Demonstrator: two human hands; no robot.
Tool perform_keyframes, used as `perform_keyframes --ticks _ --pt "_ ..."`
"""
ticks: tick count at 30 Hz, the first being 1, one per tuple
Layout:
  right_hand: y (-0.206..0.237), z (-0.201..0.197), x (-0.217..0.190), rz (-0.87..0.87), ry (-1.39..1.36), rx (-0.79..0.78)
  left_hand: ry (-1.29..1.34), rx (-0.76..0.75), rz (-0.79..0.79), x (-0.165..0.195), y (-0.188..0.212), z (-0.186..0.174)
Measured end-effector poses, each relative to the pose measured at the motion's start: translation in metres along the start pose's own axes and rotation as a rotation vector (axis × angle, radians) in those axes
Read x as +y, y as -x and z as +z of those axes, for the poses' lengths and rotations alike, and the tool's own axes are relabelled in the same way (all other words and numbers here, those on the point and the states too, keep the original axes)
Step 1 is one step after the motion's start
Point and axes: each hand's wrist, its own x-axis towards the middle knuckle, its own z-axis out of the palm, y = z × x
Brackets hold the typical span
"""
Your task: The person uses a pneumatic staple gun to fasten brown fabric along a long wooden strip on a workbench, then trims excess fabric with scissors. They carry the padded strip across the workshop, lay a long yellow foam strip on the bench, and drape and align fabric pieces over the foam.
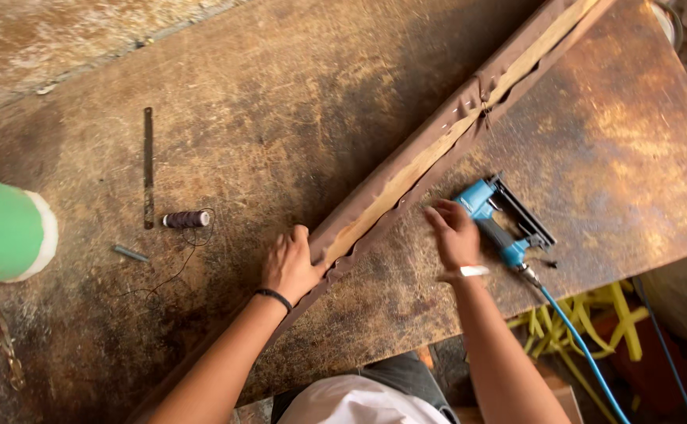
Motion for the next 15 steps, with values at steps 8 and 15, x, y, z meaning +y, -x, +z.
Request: perform_keyframes --ticks 8,15 --pt "0.007 0.085 -0.020 0.169 -0.700 0.472 0.548 -0.426 0.444 -0.001 -0.001 0.025" --pt "-0.027 0.115 0.007 -0.277 -0.448 0.587 0.948 -0.427 0.530 0.007 -0.051 0.051"
